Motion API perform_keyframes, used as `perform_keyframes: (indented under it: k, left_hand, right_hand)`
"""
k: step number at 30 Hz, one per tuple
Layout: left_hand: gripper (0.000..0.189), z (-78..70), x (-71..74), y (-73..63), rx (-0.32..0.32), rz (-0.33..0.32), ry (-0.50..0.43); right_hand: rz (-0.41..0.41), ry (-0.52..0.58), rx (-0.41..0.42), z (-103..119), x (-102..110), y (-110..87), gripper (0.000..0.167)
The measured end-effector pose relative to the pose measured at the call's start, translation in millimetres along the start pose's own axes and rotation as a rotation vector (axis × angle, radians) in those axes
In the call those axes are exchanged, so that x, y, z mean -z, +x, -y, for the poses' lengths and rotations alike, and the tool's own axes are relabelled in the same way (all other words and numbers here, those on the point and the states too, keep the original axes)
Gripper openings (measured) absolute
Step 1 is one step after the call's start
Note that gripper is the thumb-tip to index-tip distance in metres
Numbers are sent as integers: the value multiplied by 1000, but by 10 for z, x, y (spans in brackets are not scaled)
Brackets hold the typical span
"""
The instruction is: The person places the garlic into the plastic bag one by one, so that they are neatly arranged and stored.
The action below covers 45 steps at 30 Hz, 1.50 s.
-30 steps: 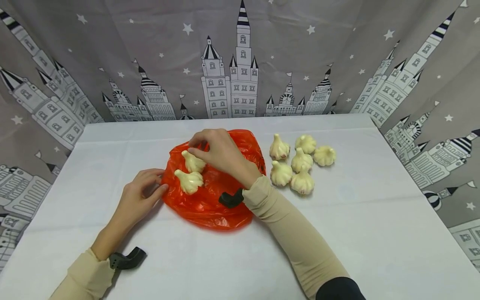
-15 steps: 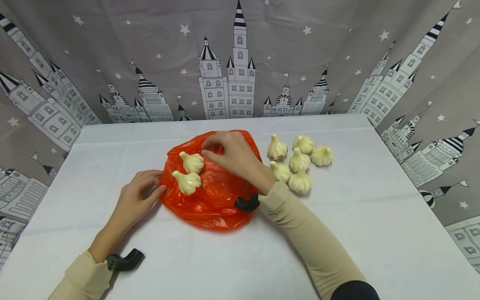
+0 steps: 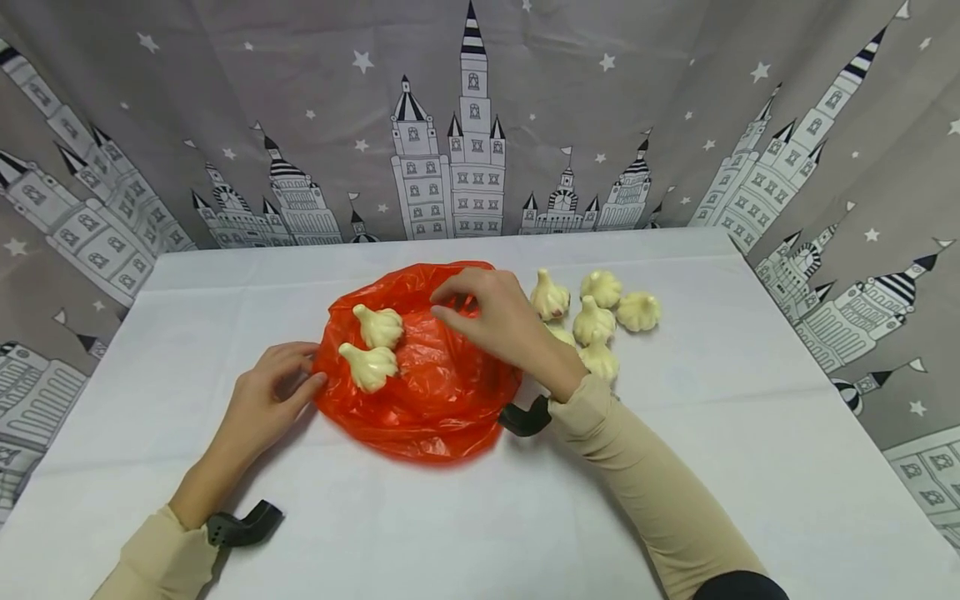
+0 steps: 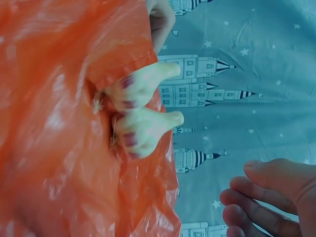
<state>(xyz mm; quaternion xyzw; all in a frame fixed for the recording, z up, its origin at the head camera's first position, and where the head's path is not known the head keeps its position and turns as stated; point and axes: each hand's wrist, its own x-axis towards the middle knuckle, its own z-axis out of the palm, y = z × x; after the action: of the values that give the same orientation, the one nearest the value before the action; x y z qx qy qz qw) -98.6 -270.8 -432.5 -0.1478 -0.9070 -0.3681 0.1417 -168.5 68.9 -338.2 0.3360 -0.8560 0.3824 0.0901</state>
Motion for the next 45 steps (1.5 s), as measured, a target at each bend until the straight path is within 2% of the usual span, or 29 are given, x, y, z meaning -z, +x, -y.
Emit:
perform_keyframes:
  k: [6, 13, 22, 27, 32, 41, 45]
  left_hand:
    - [11, 8, 0, 22, -18, -3, 0]
    - [9, 14, -16, 8, 3, -3, 8]
    - [8, 8, -110, 2, -9, -18, -6]
    - [7, 0, -75, 7, 12, -10, 17]
    - [7, 9, -25, 9, 6, -20, 23]
    - [9, 23, -31, -4, -3, -27, 29]
    - [10, 3, -49, -6, 4, -20, 26]
  right_hand:
    - [-37, 12, -4, -80, 134, -141, 13]
    - [-65, -1, 15, -169, 277, -294, 13]
    - [-93, 0, -35, -291, 532, -490, 12]
    - [-122, -14, -43, -351, 640, -614, 11]
    - [-171, -50, -51, -448, 789, -772, 11]
    - [-246, -164, -133, -632, 1139, -1048, 10]
    - [-212, -177, -175, -658, 1221, -1090, 10]
